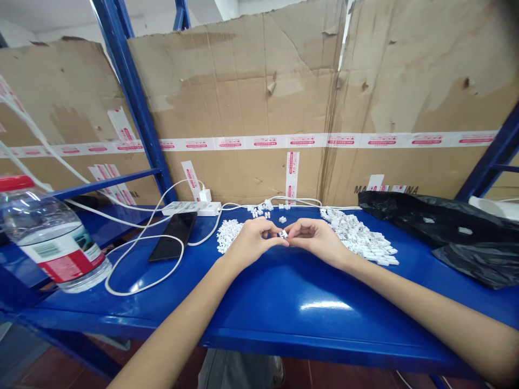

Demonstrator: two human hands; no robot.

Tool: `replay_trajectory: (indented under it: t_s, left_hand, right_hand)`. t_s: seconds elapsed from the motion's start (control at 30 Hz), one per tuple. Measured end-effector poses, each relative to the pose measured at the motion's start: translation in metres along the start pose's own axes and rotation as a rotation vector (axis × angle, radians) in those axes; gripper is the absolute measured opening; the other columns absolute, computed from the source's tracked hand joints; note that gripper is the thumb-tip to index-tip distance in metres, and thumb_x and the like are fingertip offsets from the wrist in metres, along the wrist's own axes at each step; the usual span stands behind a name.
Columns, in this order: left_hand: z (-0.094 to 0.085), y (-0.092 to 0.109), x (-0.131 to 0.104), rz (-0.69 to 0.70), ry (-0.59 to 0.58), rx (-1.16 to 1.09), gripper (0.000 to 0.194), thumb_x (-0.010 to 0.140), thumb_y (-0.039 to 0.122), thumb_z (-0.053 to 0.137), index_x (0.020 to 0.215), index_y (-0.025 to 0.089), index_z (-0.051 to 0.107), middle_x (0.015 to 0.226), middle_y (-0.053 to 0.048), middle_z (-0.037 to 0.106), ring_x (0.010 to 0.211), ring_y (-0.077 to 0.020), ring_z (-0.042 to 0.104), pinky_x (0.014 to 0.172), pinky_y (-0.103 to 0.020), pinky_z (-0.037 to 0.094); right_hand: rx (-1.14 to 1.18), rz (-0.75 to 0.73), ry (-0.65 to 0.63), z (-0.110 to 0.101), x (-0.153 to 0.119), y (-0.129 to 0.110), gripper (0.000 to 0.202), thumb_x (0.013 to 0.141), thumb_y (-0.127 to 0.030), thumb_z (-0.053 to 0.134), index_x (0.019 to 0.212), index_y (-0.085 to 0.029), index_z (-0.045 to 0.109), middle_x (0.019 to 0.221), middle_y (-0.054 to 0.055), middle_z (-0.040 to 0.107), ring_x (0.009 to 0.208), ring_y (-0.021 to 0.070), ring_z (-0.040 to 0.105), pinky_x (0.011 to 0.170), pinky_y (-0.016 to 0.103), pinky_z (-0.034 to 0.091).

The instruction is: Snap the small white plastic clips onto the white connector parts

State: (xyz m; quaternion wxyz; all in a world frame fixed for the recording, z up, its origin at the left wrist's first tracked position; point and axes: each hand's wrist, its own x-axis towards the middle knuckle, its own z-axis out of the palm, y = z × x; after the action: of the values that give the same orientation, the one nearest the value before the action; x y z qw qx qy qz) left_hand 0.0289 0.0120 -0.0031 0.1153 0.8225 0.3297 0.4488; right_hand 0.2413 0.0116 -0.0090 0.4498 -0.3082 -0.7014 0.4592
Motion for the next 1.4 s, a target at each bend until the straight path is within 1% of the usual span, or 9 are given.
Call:
replay_trajectory:
  t_s: [0.17, 0.27, 0.5, 1.0, 1.17, 1.3, 1.4]
  left_hand:
    - [0.0000, 0.0000, 0.0012, -0.027, -0.008, -0.002, 0.020, 0.071, 0.030, 0.090, 0.075, 0.018, 0.075, 0.068, 0.003, 0.063, 0.062, -0.0105, 0.049, 0.060, -0.023, 0.037]
    - [0.0001, 0.0006, 0.0010, -0.059, -0.004, -0.006, 0.022, 0.069, 0.031, 0.091, 0.072, 0.018, 0.074, 0.067, 0.003, 0.062, 0.061, -0.0103, 0.048, 0.059, -0.024, 0.037]
    - [0.0001, 0.0015, 0.0012, -0.091, -0.010, -0.014, 0.023, 0.069, 0.032, 0.091, 0.071, 0.018, 0.074, 0.064, 0.004, 0.058, 0.060, -0.0100, 0.046, 0.059, -0.024, 0.035]
    - [-0.0007, 0.0028, 0.0012, -0.119, -0.038, -0.011, 0.022, 0.070, 0.033, 0.090, 0.072, 0.018, 0.075, 0.065, 0.003, 0.061, 0.061, -0.0108, 0.047, 0.059, -0.025, 0.035]
    - [0.0006, 0.0027, 0.0005, -0.111, -0.042, -0.026, 0.019, 0.070, 0.030, 0.090, 0.072, 0.018, 0.075, 0.066, 0.003, 0.061, 0.060, -0.0103, 0.047, 0.058, -0.024, 0.035]
    - [0.0006, 0.0032, 0.0006, -0.100, -0.050, -0.020, 0.014, 0.073, 0.030, 0.088, 0.075, 0.020, 0.079, 0.067, 0.002, 0.064, 0.061, -0.0105, 0.049, 0.059, -0.025, 0.036]
    - [-0.0001, 0.0045, 0.0011, -0.088, -0.057, -0.011, 0.009, 0.076, 0.028, 0.086, 0.081, 0.021, 0.082, 0.068, 0.001, 0.066, 0.062, -0.0113, 0.051, 0.061, -0.025, 0.038]
  right_hand:
    - [-0.003, 0.007, -0.007, 0.0010, -0.0013, -0.0024, 0.017, 0.071, -0.027, 0.083, 0.076, -0.017, 0.070, 0.097, 0.005, 0.074, 0.081, 0.0159, 0.071, 0.075, 0.030, 0.058]
    - [0.007, 0.008, -0.016, 0.0013, -0.0019, -0.0030, 0.017, 0.072, -0.027, 0.083, 0.077, -0.017, 0.070, 0.098, 0.005, 0.074, 0.078, 0.0152, 0.072, 0.075, 0.030, 0.058]
    - [-0.001, -0.015, -0.017, 0.0006, -0.0019, -0.0012, 0.015, 0.074, -0.027, 0.082, 0.077, -0.017, 0.070, 0.098, 0.005, 0.074, 0.079, 0.0153, 0.072, 0.077, 0.030, 0.059]
    - [-0.121, -0.074, -0.020, 0.0006, -0.0042, -0.0054, 0.014, 0.077, -0.030, 0.078, 0.079, -0.018, 0.072, 0.100, 0.007, 0.075, 0.083, 0.0184, 0.073, 0.079, 0.034, 0.060]
    - [-0.154, -0.085, -0.026, 0.0005, -0.0046, -0.0059, 0.009, 0.079, -0.026, 0.076, 0.079, -0.018, 0.071, 0.097, 0.006, 0.076, 0.082, 0.0181, 0.073, 0.079, 0.034, 0.060]
    - [-0.146, -0.077, -0.030, 0.0003, -0.0047, -0.0059, 0.011, 0.079, -0.028, 0.077, 0.079, -0.018, 0.071, 0.098, 0.007, 0.076, 0.082, 0.0187, 0.074, 0.079, 0.034, 0.060]
    - [-0.148, -0.090, -0.018, 0.0002, -0.0046, -0.0062, 0.012, 0.079, -0.029, 0.077, 0.080, -0.018, 0.072, 0.098, 0.007, 0.076, 0.083, 0.0191, 0.074, 0.080, 0.036, 0.060]
